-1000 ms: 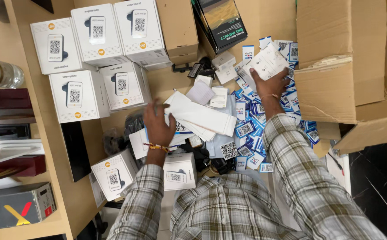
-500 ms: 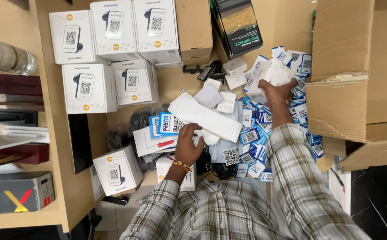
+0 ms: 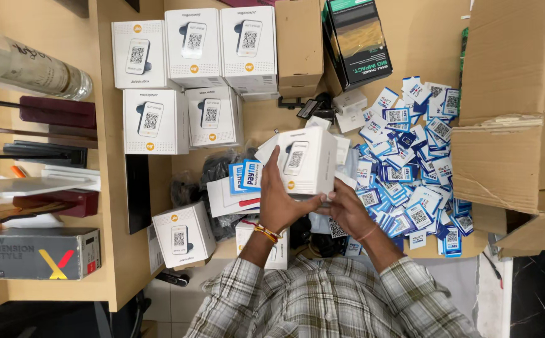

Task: The person sorts and organizes a large collection of small white product boxes and printed sheets on a desk. They move items by hand from the surface into a larger cardboard box, handling boxes, paper stacks, and adhesive labels.

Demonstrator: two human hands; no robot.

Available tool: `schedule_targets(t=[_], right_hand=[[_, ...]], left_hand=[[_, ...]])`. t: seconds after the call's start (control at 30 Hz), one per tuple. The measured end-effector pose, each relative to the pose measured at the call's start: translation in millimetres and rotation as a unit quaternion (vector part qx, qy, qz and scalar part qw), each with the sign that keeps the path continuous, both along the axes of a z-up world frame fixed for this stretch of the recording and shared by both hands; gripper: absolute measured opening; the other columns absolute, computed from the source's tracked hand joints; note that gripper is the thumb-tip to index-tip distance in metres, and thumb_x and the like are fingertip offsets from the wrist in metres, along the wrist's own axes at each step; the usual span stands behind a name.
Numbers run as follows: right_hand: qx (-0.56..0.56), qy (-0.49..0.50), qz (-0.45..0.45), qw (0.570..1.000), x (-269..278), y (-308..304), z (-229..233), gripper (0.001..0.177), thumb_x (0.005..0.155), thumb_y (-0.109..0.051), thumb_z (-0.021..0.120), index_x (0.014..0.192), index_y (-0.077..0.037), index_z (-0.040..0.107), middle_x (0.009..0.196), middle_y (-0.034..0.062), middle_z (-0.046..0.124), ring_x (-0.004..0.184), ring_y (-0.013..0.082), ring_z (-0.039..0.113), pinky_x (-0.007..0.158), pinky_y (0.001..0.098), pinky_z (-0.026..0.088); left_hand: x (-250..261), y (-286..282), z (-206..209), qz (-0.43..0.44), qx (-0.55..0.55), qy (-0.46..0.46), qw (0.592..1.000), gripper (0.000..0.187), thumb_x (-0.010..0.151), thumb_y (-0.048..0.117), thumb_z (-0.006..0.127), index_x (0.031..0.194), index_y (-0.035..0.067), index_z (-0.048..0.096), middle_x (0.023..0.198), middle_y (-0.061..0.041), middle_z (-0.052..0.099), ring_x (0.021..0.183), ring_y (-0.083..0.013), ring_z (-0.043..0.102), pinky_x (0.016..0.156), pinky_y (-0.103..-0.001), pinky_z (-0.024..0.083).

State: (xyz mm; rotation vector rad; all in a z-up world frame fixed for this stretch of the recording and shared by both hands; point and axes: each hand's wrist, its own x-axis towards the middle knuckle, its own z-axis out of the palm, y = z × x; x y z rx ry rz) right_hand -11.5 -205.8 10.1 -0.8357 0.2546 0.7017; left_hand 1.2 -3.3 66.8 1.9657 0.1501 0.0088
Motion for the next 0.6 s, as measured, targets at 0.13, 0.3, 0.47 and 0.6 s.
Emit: schedule_targets(t=[0.13,0.3,0.47,0.6], right_hand=[[-0.093,-0.051,0.071,0.992,32.6,53.2,-5.0,0.057,0.097,-0.001,0.051,0.153,-0.003,0.04,0.141,0.0135,0.058,0.119,0.0215,0.065,0.1,0.0401,0.056],[-0.193,-0.247,0.152,0.937,38.1,86.7,-14.0,0.04,0.097,0.001,0.061,0.137,0.004,0.06,0.133,0.0139,0.069,0.123,0.0168,0.066,0.101,0.0313,0.055],[-0.419,-0.179,0.169,0.874,28.3,65.3,-18.5,0.031,0.092,-0.013,0.069,0.122,-0.004,0.071,0.117,0.0116,0.078,0.101,0.0187,0.075,0.089,0.0298,0.06],[-0.643,-0.352,0.067,0.677,69.6,40.1,-10.6,0.054,0.085,-0.021,0.079,0.134,-0.009,0.061,0.139,0.0131,0.06,0.131,0.0338,0.053,0.111,0.0439,0.046]], left_hand=[[8.9,35.5,7.3,0.073,0.163,-0.046,0.983,0.115,0.061,0.038,0.093,0.154,0.004,0.036,0.143,-0.029,0.044,0.136,-0.0458,0.044,0.116,-0.058,0.038],[34.3,86.6,2.0,0.155,0.389,-0.09,0.904,0.098,0.072,0.047,0.09,0.151,0.013,0.043,0.15,-0.034,0.036,0.138,-0.0504,0.036,0.11,-0.063,0.035],[67.5,126.8,-30.5,0.09,0.503,-0.055,0.858,0.099,0.084,0.056,0.084,0.154,0.003,0.038,0.16,-0.021,0.036,0.146,-0.0411,0.035,0.115,-0.06,0.027],[84.9,137.1,-45.0,0.075,0.516,-0.077,0.849,0.102,0.087,0.056,0.083,0.157,-0.001,0.035,0.163,-0.019,0.035,0.152,-0.037,0.03,0.123,-0.057,0.022]])
